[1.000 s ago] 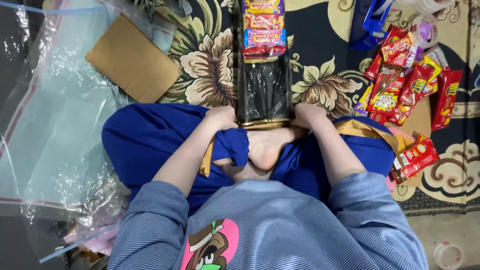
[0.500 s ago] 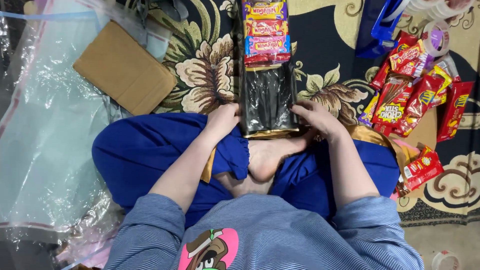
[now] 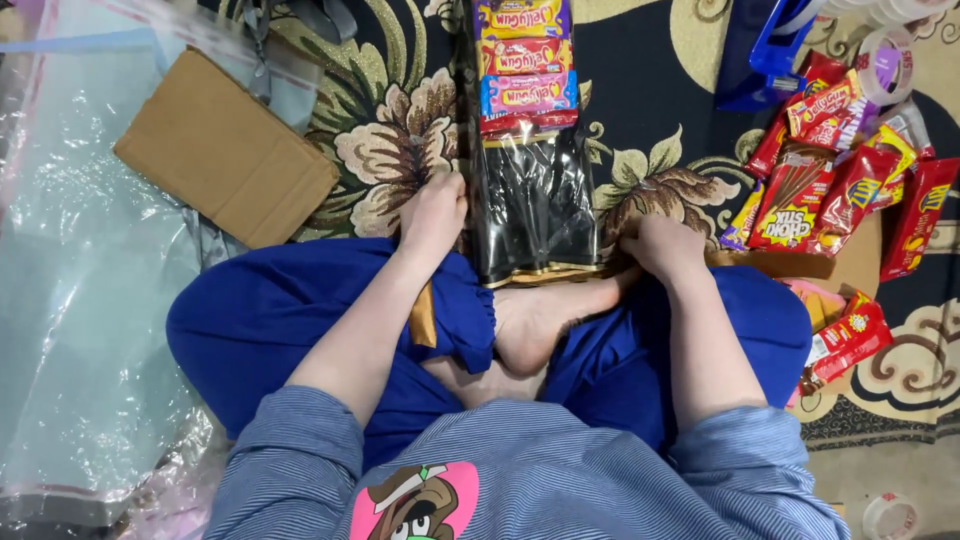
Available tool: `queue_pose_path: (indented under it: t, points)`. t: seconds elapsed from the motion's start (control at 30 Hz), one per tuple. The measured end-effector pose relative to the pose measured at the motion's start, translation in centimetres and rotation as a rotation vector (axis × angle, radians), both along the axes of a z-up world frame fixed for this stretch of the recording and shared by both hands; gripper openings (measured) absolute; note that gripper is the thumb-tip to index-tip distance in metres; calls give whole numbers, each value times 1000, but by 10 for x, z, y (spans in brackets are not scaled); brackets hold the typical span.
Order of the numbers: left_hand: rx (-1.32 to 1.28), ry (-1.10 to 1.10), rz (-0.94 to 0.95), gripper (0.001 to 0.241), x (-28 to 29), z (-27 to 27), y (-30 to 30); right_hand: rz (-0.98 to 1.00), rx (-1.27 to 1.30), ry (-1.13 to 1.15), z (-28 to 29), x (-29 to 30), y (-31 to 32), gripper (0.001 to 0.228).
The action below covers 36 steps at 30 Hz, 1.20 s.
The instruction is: Wrapping a stack of candy boxes in black plastic film and securing it with a decorative gold ribbon to create a gift bouquet.
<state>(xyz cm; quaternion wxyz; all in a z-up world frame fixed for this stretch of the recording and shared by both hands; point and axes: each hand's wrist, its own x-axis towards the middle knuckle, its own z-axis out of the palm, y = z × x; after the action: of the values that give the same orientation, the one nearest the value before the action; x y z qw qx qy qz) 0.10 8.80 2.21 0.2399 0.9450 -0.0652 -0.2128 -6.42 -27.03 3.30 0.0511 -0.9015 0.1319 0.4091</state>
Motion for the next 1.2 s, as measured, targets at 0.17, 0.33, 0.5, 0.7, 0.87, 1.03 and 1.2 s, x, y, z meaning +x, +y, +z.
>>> queue_pose_path:
  t: [0.17, 0.33, 0.5, 0.7, 0.87, 1.03, 1.2]
  points:
    - [-1, -81, 3, 9, -1, 4, 3, 70, 223, 22, 28, -7, 28, 46]
    - [68, -216, -41, 12, -2, -22, 6, 260, -13, 74, 6, -20, 34, 30]
    - [154, -382, 71, 3, 5, 4, 7, 259, -194, -589, -24, -8, 16, 22]
    - [282, -521, 196, 28, 11, 10, 10, 23, 100, -752, 14, 6, 26, 29]
    - [208, -428, 151, 44, 4, 11, 8, 107, 103, -670, 23, 6, 35, 36]
    - [202, -412, 63, 30, 12, -17, 13, 237, -4, -684, -14, 25, 25, 14]
    - [57, -332, 141, 12, 38, -24, 17, -105, 126, -620, -9, 69, 29, 14]
